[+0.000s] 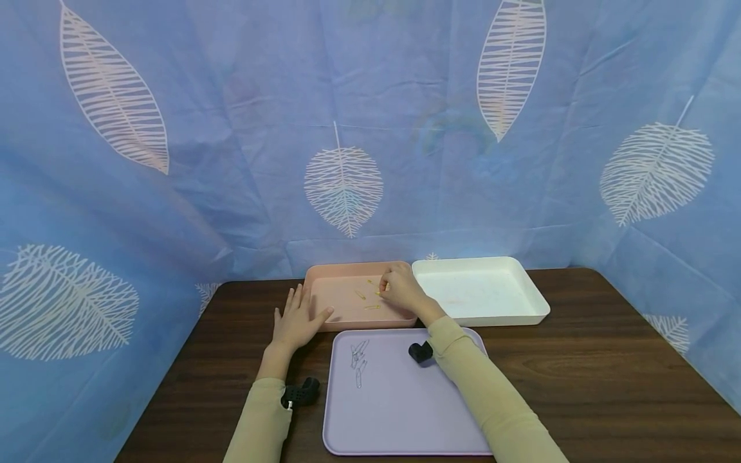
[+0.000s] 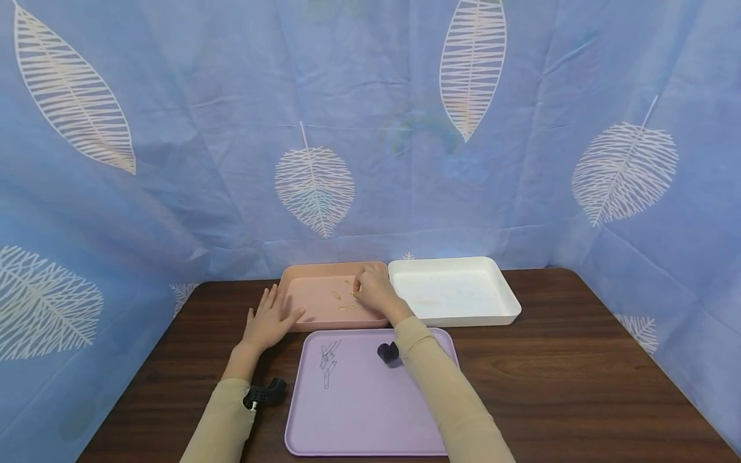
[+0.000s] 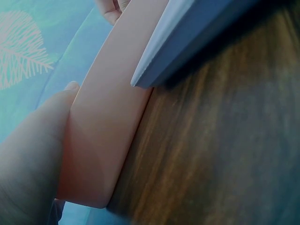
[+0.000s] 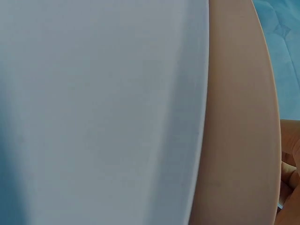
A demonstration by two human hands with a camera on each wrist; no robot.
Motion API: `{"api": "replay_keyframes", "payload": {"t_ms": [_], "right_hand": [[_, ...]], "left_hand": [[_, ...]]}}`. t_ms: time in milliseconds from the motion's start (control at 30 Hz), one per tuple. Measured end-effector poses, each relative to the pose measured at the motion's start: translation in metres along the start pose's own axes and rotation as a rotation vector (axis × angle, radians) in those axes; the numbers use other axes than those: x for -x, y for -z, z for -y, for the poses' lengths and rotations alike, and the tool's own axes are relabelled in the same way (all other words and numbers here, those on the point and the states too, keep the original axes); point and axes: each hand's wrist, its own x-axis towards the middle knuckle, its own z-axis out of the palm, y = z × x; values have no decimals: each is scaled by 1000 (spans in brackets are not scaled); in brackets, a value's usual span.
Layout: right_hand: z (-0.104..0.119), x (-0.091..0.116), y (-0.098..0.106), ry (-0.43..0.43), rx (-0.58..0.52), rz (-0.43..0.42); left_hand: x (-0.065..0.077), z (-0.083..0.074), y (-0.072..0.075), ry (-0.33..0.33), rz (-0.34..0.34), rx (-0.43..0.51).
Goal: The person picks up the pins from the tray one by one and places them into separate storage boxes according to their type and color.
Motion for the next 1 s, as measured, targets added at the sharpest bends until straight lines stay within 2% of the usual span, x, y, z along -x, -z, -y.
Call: {"api": "replay_keyframes", "payload": {"t_ms": [300,600,1000], "right_hand": [[-2,1,0,-31,-4,1],[2,9,12,-60,-36,-2],[3,21,31,-42,23,-17]], "left_hand": [[0,0,-1,-5,-5,-5],[0,1,-2,-3,-8,-13],[1,-2,2,-2,3,2]]}}
